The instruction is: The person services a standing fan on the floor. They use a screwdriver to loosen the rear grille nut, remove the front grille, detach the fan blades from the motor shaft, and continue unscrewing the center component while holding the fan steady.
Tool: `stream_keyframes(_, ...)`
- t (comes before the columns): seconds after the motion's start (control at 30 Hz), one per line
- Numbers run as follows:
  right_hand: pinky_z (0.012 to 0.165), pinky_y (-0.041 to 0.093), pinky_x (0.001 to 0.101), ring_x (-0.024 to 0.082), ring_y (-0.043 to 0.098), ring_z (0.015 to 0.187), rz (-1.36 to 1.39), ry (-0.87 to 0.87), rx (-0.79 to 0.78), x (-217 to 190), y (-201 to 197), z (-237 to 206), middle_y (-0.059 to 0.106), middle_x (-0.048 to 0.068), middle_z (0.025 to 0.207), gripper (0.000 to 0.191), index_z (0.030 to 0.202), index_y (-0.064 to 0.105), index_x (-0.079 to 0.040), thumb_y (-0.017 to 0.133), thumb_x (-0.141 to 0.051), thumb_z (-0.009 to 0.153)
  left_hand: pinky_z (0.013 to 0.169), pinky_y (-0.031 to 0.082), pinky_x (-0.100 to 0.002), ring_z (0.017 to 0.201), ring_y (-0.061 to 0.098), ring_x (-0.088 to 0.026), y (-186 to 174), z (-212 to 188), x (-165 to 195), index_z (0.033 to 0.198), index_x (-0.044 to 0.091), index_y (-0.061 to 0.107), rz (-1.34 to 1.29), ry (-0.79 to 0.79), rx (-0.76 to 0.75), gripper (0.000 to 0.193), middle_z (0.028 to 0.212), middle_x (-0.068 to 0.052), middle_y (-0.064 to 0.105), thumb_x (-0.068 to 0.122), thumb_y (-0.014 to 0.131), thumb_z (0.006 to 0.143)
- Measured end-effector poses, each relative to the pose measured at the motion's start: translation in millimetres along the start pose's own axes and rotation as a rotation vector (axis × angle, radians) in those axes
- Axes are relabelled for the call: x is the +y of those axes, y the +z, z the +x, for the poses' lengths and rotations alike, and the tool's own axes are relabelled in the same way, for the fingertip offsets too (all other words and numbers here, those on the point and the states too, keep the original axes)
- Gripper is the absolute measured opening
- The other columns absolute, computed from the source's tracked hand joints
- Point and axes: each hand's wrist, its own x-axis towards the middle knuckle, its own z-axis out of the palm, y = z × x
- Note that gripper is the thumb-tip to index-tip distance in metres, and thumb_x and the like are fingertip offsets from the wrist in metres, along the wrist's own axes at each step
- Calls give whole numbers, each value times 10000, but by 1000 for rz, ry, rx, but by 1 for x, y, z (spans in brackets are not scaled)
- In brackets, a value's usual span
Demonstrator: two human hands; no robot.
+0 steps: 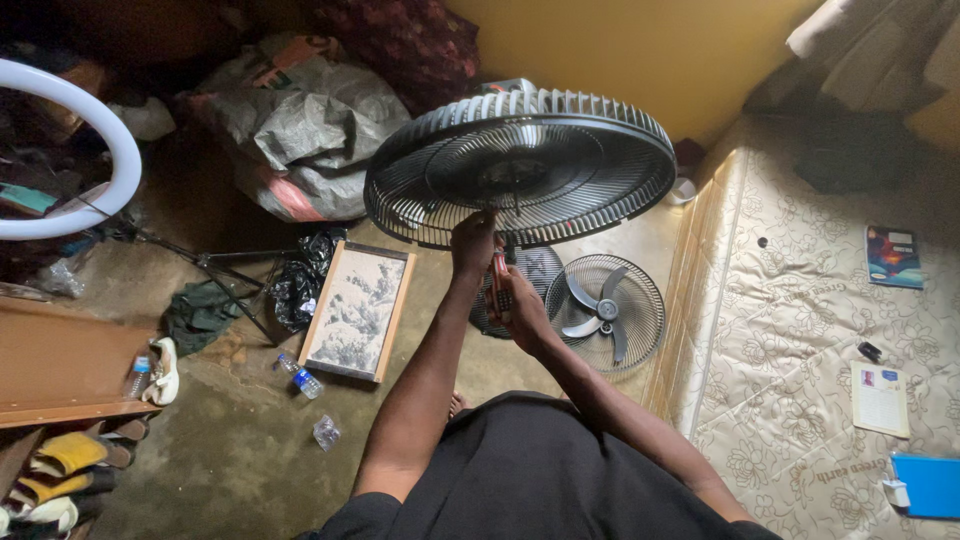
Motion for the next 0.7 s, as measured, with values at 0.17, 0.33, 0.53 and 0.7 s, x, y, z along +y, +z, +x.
stream_keyframes(0.17,547,437,292,146,528,620,32,1,-5,0,0,1,577,64,802,315,1274,503,-88,396,-313,1082,513,482,-303,534,629,-123,0,-1,3,1055,47,764,-38,22,-6,377,606,-62,671,399,653,978)
stream_keyframes(0.33,529,435,287,153,529,587,64,-15,-27,-4,4,-1,567,74,778,301,1289,516,-92,463,-302,1079,515,502,-304,532,655,-130,1,3,1,1059,50,762,-24,0,-9,378,618,-71,689,399,636,987)
stream_keyframes(0.53,429,374,217,140,543,555,347,178,-108,-14,4,6,639,68,809,258,1178,532,-153,517,-378,1051,586,527,-357,630,693,-202,-1,11,1,1125,75,756,93,229,66,358,719,-105,726,380,645,973)
stream_keyframes(0.7,447,393,221,121,527,538,488,187,-272,-15,3,16,597,61,748,347,1073,566,-67,538,-411,1108,776,514,-498,920,663,-411,6,-16,30,1061,73,747,723,873,685,305,996,-218,713,291,698,854)
